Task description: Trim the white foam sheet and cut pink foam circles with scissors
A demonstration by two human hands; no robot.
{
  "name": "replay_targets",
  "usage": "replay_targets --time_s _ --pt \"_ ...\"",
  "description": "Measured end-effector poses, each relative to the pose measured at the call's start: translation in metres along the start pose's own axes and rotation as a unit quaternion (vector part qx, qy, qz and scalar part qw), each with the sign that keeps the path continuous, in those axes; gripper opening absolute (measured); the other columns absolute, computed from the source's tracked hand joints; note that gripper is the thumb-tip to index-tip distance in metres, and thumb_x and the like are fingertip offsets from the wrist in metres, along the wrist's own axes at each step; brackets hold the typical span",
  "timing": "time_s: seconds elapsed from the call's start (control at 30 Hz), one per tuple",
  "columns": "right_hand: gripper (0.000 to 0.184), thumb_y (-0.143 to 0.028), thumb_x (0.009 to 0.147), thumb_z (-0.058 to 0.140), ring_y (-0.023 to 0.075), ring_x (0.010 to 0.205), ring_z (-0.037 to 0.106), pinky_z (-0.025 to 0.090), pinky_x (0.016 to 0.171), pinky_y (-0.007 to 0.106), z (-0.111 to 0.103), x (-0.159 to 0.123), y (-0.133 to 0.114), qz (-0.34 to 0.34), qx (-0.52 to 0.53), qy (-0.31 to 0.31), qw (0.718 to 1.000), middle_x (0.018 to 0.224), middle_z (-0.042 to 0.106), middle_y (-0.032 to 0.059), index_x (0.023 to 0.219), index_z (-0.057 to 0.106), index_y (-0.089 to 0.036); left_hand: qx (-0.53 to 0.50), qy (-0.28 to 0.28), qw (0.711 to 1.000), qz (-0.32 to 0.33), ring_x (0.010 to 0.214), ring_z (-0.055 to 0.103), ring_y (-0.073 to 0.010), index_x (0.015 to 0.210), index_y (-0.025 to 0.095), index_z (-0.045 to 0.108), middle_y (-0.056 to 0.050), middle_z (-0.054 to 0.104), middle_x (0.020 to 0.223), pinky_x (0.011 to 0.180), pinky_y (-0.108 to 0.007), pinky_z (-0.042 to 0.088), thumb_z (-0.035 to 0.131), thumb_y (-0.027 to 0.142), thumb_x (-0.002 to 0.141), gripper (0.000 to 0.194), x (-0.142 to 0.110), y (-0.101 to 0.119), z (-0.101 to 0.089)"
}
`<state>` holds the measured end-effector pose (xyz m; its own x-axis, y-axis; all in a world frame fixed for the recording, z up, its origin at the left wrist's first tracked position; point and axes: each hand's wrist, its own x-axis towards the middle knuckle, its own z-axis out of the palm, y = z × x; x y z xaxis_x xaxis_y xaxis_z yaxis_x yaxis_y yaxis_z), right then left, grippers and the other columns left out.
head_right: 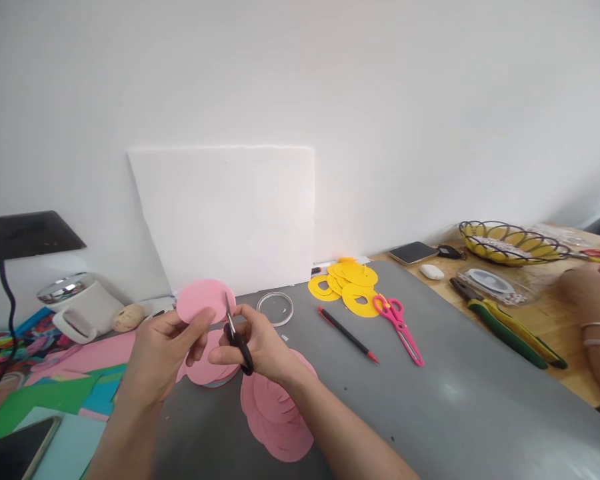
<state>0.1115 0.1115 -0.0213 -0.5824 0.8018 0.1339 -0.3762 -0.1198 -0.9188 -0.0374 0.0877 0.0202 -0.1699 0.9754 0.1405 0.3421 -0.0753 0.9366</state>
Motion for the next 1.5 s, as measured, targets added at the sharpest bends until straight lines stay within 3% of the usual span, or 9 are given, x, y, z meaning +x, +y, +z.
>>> replay_targets --time_s 0.53,1.03,1.5 --pt "0.056 -0.040 0.057 0.085 0.0029 0.044 0.028 0.020 0.041 0.018 0.0006 -0.0008 -0.0019 0.002 -0.035 0.008 0.999 0.054 0.045 -0.0113 0.086 0.042 -0.020 -0.010 -0.005 1.000 -0.019 0.038 0.042 -0.0092 0.048 0.018 0.053 0.004 0.047 0.040 0.039 -0.023 0.034 0.066 0.041 0.073 0.036 -0.0011 0.0044 -0.0004" --pt "0.053 -0.036 0.059 0.084 0.0041 0.043 0.036 0.027 0.042 0.018 0.0038 -0.0005 -0.0015 0.011 -0.040 0.019 0.999 0.053 0.050 -0.0103 0.089 0.044 -0.020 -0.038 0.006 0.999 -0.003 0.038 0.042 -0.0081 0.050 0.018 0.053 0.004 0.048 0.041 0.038 -0.021 0.034 0.064 0.040 0.076 0.036 -0.0002 0.0034 -0.0020" --pt "0.061 -0.039 0.055 0.086 0.0039 0.046 0.031 0.022 0.043 0.020 0.0025 -0.0002 -0.0026 0.010 -0.026 0.025 0.999 0.057 0.048 -0.0111 0.094 0.042 -0.021 -0.013 -0.005 1.000 -0.021 0.035 0.045 -0.0087 0.048 0.017 0.054 0.003 0.050 0.041 0.035 -0.020 0.036 0.067 0.038 0.072 0.033 -0.0006 0.0047 -0.0018"
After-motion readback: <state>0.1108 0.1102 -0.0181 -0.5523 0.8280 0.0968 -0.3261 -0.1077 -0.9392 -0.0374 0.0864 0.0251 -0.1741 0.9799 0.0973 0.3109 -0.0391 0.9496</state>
